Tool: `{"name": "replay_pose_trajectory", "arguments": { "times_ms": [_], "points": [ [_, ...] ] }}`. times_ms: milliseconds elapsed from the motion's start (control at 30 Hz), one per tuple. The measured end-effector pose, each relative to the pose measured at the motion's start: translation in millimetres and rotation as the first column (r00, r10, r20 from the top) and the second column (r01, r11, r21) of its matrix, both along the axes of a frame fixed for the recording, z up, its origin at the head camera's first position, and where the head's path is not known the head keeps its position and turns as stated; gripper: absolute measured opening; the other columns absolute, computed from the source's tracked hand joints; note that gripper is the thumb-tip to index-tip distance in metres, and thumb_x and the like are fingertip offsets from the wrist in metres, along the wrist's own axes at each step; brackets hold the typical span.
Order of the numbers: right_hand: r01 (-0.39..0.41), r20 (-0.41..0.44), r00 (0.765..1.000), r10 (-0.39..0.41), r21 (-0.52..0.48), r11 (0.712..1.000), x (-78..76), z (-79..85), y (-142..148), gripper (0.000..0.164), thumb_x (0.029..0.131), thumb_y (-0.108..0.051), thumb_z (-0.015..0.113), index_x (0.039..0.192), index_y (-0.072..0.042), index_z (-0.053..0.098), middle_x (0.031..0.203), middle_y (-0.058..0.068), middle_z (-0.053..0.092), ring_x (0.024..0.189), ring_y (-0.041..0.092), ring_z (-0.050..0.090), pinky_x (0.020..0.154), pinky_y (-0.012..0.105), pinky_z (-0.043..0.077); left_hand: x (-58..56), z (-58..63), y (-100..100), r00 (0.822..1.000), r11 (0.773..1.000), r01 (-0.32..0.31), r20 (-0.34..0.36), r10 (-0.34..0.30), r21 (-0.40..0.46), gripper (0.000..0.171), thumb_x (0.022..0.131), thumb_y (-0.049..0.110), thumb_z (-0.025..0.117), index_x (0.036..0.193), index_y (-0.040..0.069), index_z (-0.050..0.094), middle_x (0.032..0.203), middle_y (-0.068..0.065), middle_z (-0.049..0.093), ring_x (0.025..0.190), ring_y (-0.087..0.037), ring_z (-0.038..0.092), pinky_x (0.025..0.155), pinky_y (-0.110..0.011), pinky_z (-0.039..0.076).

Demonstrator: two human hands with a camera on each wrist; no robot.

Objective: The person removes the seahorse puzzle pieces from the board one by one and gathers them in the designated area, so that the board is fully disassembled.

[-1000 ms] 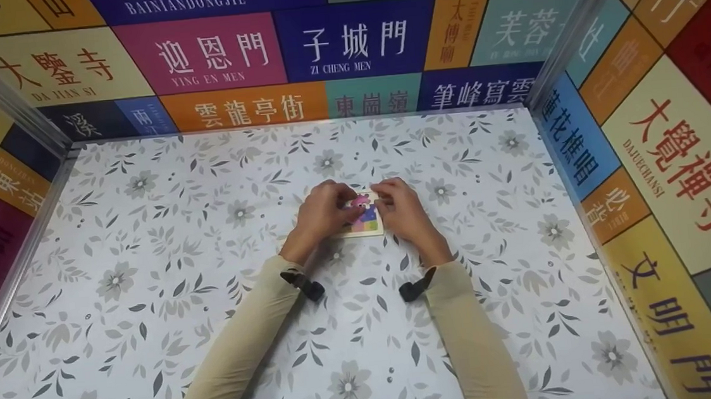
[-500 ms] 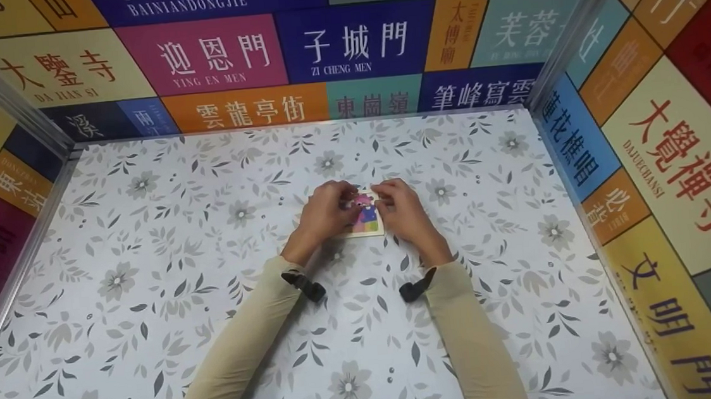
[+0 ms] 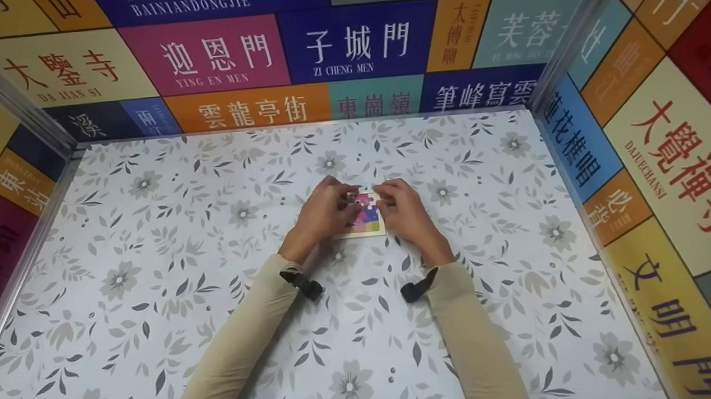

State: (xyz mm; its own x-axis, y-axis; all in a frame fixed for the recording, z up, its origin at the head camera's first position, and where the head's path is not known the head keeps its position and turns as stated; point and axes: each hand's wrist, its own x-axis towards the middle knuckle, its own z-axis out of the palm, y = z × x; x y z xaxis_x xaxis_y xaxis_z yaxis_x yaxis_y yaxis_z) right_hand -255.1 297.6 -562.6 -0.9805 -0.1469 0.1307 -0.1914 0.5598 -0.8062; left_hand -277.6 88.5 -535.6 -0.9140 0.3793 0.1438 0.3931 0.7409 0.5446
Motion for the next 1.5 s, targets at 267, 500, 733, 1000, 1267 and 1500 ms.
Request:
{"name": "replay_pose_trajectory", "arguments": {
  "times_ms": [267, 500, 733, 1000, 1267, 1500],
  "points": [
    [0.003, 0.018, 1.0, -0.003, 0.002, 1.0, 0.7, -0.8, -1.8, 0.034, 0.101, -0.005, 0.063, 0.134, -0.001, 0.066, 0.139, 0.015, 0.056, 0.121, 0.03, 0.064, 0.106, 0.04, 0.052, -4.0, 1.6, -3.3, 1.0, 0.999, -0.008, 0.003, 0.008, -0.04, 0.029, 0.092, 0.027, 0.078, 0.116, 0.013, 0.077, 0.11, -0.007, 0.066, 0.101, -0.025, 0.062, 0.088, -0.041, 0.054],
    [0.002, 0.018, 1.0, -0.002, -0.009, 1.0, 1.5, 0.7, 0.9, 0.034, 0.101, -0.005, 0.062, 0.135, -0.001, 0.065, 0.139, 0.014, 0.056, 0.123, 0.029, 0.063, 0.107, 0.041, 0.051, -6.4, 3.8, -5.3, 1.0, 1.0, 0.003, 0.03, -0.002, -0.022, 0.019, 0.091, 0.026, 0.078, 0.103, 0.01, 0.077, 0.101, -0.005, 0.064, 0.093, -0.02, 0.062, 0.083, -0.035, 0.054],
    [0.001, -0.003, 1.0, -0.001, 0.007, 1.0, 0.6, -2.1, 1.8, 0.034, 0.101, -0.005, 0.063, 0.135, -0.003, 0.066, 0.137, 0.014, 0.057, 0.12, 0.029, 0.064, 0.105, 0.041, 0.052, -6.7, 3.4, -0.4, 0.994, 1.0, -0.013, 0.113, 0.011, 0.021, 0.021, 0.089, 0.026, 0.081, 0.1, 0.008, 0.077, 0.102, -0.004, 0.063, 0.092, -0.017, 0.061, 0.083, -0.031, 0.054],
    [0.005, -0.017, 1.0, -0.005, -0.001, 1.0, 0.6, -1.0, 0.1, 0.033, 0.1, -0.004, 0.064, 0.132, -0.001, 0.067, 0.136, 0.016, 0.058, 0.118, 0.029, 0.066, 0.103, 0.038, 0.054, -7.2, 1.9, 2.1, 0.987, 0.997, -0.06, 0.151, 0.053, 0.044, 0.018, 0.09, 0.025, 0.081, 0.1, 0.01, 0.077, 0.103, -0.002, 0.063, 0.095, -0.017, 0.062, 0.086, -0.033, 0.054],
    [0.003, -0.012, 1.0, -0.003, 0.002, 1.0, 0.1, -2.1, 1.5, 0.033, 0.101, -0.007, 0.064, 0.133, -0.001, 0.067, 0.137, 0.016, 0.058, 0.119, 0.028, 0.065, 0.104, 0.038, 0.053, -8.4, -2.5, 0.5, 0.996, 0.991, 0.013, 0.09, -0.025, 0.135, 0.016, 0.092, 0.017, 0.079, 0.102, 0.005, 0.073, 0.097, -0.007, 0.071, 0.085, -0.016, 0.063, 0.078, -0.032, 0.054],
    [-0.01, -0.002, 1.0, 0.01, -0.011, 1.0, 1.0, -0.3, 0.4, 0.033, 0.102, -0.008, 0.063, 0.134, 0.001, 0.066, 0.138, 0.017, 0.056, 0.119, 0.028, 0.064, 0.103, 0.038, 0.053, -10.4, -4.1, -1.4, 0.996, 0.972, 0.064, 0.051, -0.078, 0.227, 0.008, 0.092, 0.006, 0.076, 0.1, 0.004, 0.074, 0.09, -0.006, 0.075, 0.08, -0.013, 0.068, 0.074, -0.026, 0.055]
  ]
}}
